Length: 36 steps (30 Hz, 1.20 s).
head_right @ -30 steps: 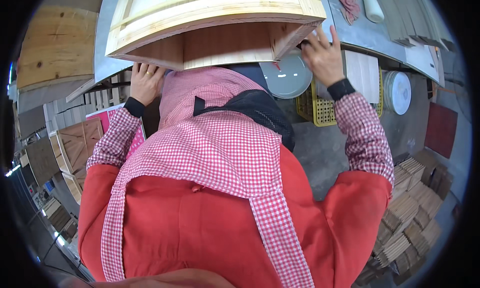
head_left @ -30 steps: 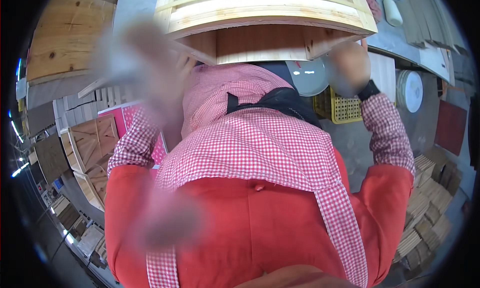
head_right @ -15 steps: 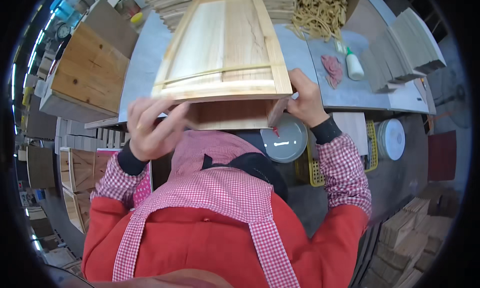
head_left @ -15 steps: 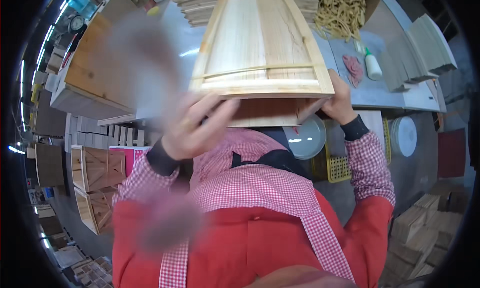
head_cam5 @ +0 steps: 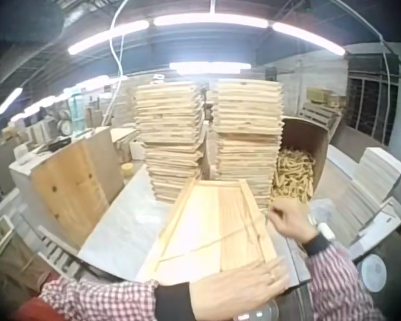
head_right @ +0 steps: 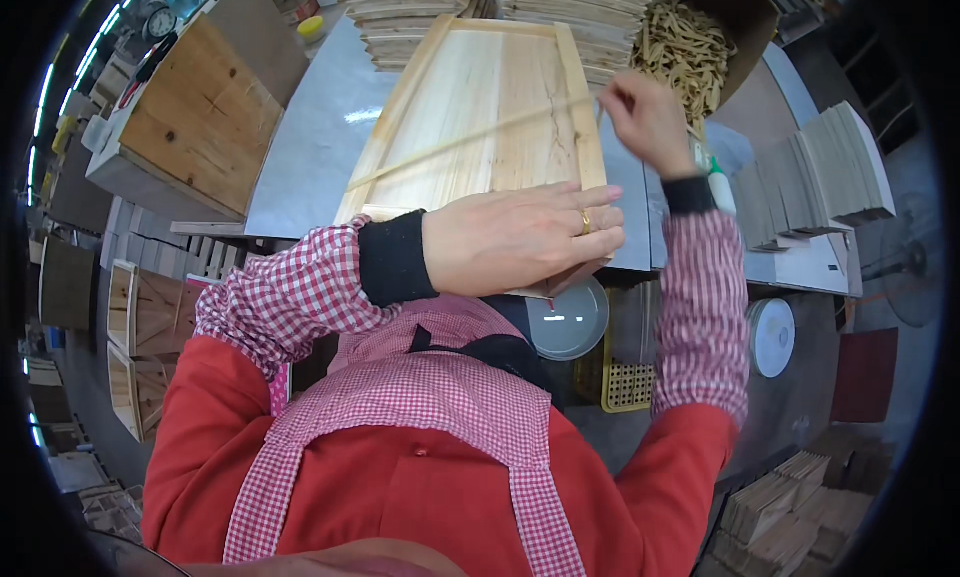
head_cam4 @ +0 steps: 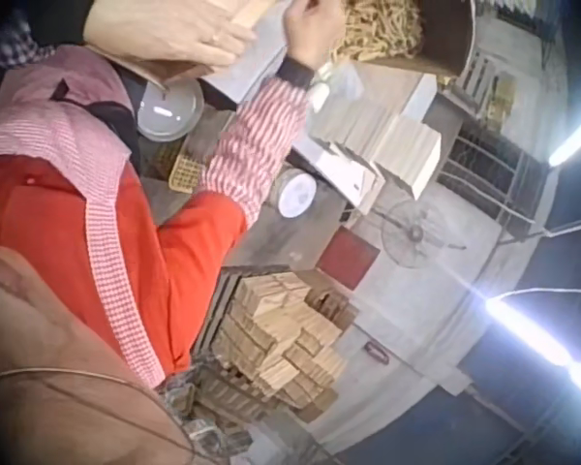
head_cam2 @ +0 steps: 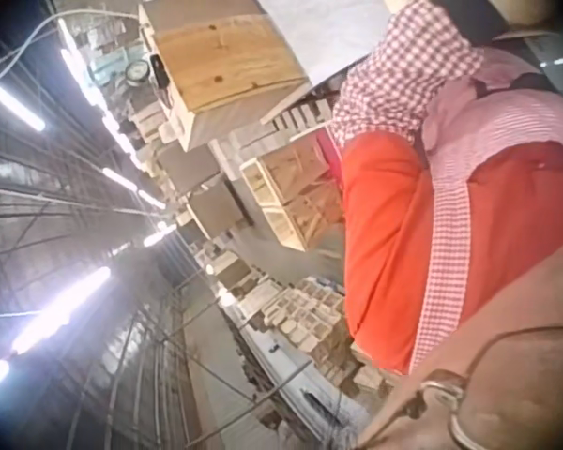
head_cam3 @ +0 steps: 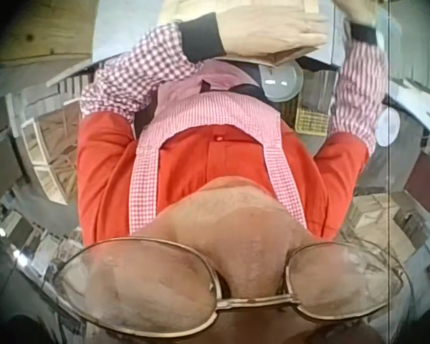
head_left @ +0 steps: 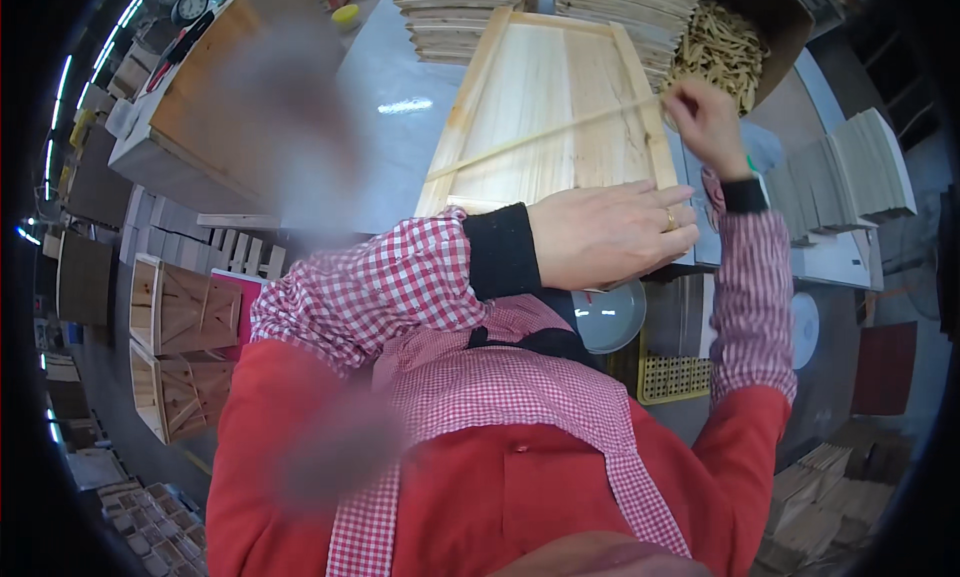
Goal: Assembling wooden boxes by applying glue to panels and joining them together, then securing them with rubber bands.
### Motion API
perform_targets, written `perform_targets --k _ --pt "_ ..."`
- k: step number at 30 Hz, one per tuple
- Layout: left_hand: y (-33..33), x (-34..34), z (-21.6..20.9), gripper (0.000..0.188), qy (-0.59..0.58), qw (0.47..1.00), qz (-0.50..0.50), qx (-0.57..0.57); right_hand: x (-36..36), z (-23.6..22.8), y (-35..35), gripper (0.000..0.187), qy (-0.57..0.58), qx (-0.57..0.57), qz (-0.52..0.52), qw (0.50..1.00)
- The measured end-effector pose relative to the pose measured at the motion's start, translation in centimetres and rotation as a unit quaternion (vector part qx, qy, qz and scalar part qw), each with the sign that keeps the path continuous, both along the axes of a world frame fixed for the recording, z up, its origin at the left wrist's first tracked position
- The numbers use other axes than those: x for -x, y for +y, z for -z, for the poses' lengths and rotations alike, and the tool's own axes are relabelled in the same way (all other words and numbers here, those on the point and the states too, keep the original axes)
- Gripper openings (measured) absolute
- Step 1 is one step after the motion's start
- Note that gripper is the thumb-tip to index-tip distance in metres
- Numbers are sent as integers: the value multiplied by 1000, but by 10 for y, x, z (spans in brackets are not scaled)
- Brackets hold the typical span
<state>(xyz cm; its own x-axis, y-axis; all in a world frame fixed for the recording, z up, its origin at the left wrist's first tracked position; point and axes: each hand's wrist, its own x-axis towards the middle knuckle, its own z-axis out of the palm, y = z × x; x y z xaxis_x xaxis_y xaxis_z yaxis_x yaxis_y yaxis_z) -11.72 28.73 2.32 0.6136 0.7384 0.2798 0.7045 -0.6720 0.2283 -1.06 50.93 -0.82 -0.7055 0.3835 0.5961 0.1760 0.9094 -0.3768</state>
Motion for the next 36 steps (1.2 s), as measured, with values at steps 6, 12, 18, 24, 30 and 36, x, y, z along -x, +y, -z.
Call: perform_targets --k 6,12,18,24,30,36 --pt "1 0 9 34 -53 996 -17 -73 25 21 60 15 -167 153 -32 974" --pt "-57 25 -12 54 -33 986 -129 -98 0 -64 -20 13 -213 68 -41 974" --pt "-110 62 -7 60 45 958 -280 -48 70 -37 -109 18 -129 -174 -275 937" --pt "-113 60 0 51 23 945 -327 -22 110 -40 -35 12 -78 -135 -171 973" --pt "-113 54 -5 48 -8 940 -342 -4 113 -22 -5 13 -152 -64 -181 970" --pt "-114 60 0 43 -163 911 -378 -25 24 73 108 21 -71 43 221 972"
